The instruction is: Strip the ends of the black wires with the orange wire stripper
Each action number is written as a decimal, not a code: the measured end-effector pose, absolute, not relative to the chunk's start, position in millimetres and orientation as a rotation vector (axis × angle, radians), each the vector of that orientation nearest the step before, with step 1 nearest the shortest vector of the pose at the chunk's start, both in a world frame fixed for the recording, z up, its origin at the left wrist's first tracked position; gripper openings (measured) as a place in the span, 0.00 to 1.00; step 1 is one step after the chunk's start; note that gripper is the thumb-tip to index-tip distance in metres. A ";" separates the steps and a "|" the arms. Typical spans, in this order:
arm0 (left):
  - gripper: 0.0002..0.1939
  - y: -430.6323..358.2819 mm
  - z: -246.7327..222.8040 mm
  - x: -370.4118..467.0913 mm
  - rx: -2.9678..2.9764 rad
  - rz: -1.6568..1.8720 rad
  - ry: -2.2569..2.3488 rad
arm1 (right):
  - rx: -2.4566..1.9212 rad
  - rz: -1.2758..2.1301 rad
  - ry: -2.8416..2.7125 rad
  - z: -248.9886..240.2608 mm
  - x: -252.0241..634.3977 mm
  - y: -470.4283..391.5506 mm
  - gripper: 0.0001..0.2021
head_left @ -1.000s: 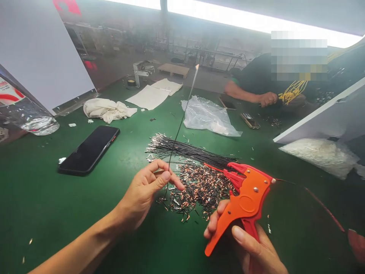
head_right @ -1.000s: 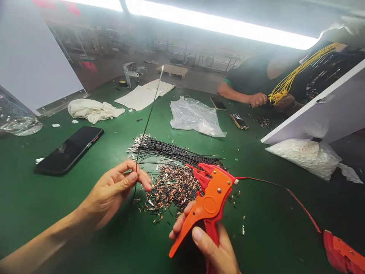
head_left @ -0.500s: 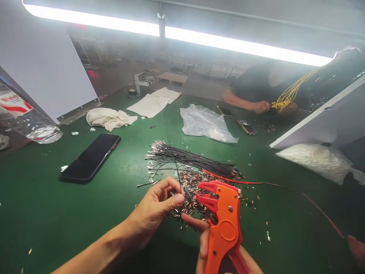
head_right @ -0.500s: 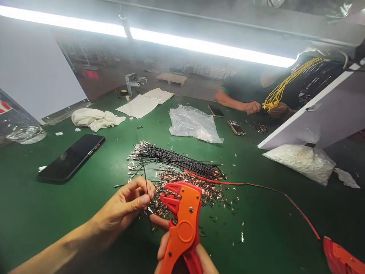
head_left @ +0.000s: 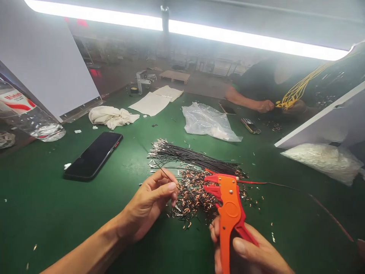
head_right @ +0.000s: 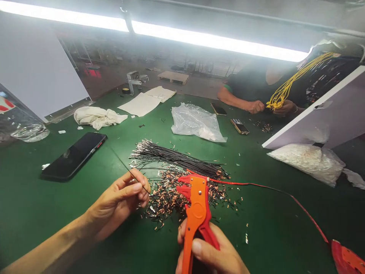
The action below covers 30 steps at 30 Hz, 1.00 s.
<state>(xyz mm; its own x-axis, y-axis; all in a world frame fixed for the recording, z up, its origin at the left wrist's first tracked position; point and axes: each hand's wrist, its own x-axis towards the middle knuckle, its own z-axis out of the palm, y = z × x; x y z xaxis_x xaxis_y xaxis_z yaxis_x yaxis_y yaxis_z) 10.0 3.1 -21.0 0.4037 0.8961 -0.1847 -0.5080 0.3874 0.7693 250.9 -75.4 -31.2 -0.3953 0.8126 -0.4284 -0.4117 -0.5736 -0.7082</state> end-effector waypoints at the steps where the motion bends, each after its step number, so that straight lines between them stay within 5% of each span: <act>1: 0.05 4.0 -18.8 8.1 0.671 0.984 0.647 | -1.044 1.969 -0.688 -29.7 254.9 -74.6 0.16; 18: 0.01 8.9 -14.5 -1.2 0.703 0.942 0.526 | -1.450 1.461 -0.792 -25.8 266.3 -69.6 0.15; 26: 0.14 5.3 -3.3 -6.0 0.768 0.834 0.340 | -1.475 1.152 -0.916 -22.0 271.3 -73.1 0.12; 30: 0.06 -2.2 -5.2 -5.4 0.827 0.722 0.328 | -1.409 1.008 -1.002 -18.4 278.8 -72.5 0.09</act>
